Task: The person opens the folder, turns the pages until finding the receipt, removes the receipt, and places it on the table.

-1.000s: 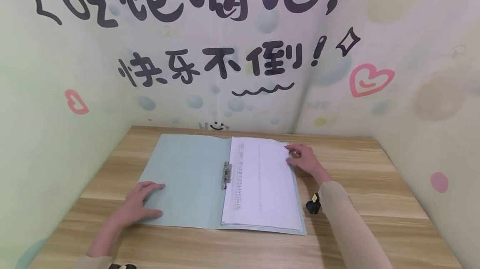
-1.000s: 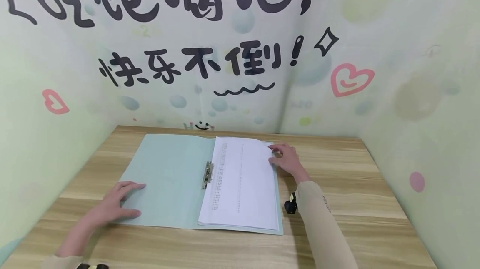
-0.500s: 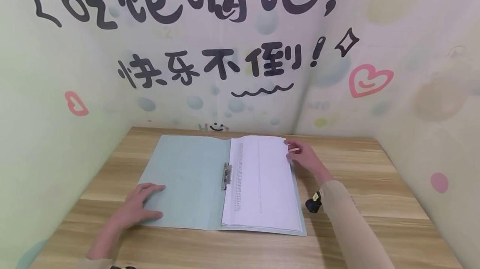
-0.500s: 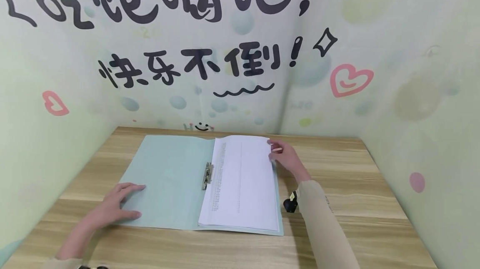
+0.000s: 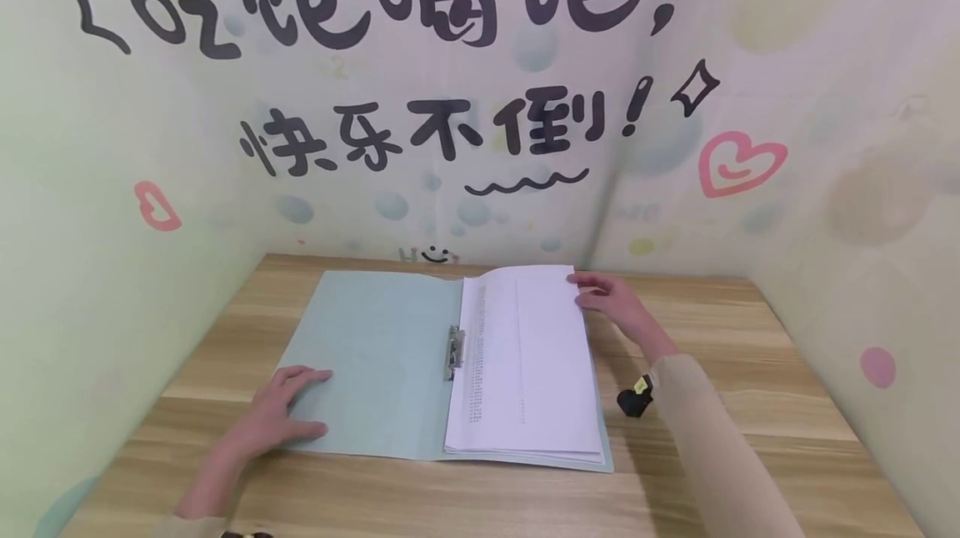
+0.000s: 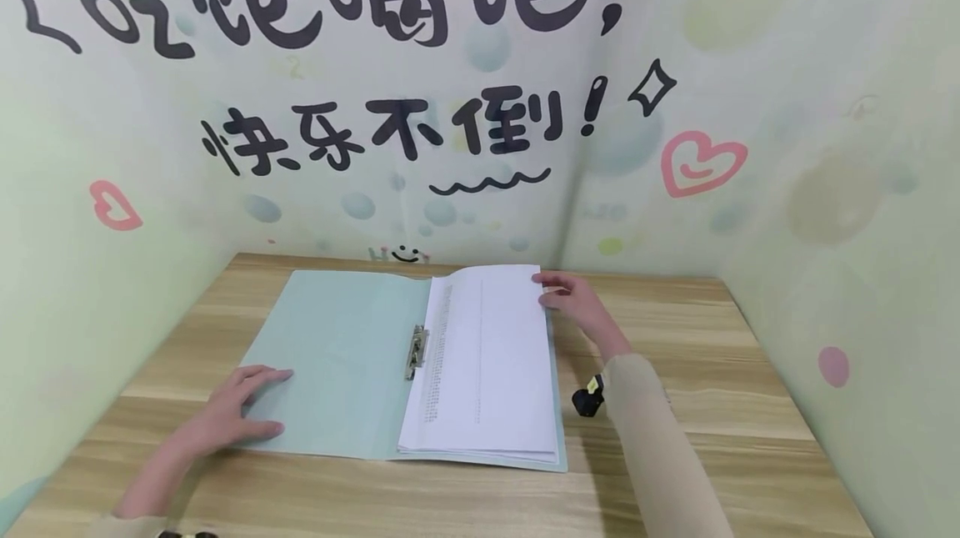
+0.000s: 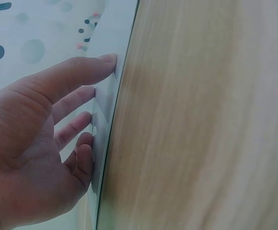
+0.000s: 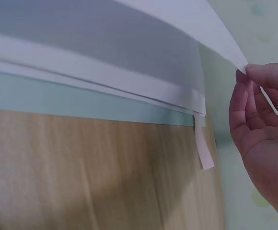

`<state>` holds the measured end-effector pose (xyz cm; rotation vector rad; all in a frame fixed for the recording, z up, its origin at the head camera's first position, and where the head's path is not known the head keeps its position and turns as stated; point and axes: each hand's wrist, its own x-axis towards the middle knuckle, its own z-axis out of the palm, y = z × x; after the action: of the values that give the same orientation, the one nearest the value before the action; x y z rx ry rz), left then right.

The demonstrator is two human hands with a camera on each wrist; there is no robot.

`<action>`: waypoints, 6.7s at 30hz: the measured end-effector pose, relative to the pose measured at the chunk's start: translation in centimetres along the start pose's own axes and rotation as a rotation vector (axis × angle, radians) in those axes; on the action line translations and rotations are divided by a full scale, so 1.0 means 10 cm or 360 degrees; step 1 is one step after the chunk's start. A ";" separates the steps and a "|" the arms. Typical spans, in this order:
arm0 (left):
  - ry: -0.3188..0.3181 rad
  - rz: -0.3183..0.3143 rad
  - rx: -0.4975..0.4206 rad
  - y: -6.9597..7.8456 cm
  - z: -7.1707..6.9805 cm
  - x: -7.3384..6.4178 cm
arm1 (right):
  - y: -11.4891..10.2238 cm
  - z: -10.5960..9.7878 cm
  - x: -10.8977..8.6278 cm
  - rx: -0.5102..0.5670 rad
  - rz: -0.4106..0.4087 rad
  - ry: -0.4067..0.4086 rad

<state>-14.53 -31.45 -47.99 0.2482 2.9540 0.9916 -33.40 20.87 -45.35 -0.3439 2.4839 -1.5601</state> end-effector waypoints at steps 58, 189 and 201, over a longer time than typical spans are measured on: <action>0.0061 0.0099 -0.0041 -0.07 -0.03 -0.01 | -1.59 1.44 0.75 0.0040 -0.0559 -0.0240; -0.0121 0.0014 -0.0299 0.33 0.11 -0.06 | 0.08 0.57 0.19 -0.0462 -0.0429 0.0241; -0.0147 -0.0065 -0.0280 0.34 0.14 -0.04 | 0.33 0.34 0.05 -0.0665 -0.0143 0.0104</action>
<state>-13.55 -28.02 -47.12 0.2223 2.7573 1.1913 -33.21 19.23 -49.82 -0.4752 2.8740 -1.0819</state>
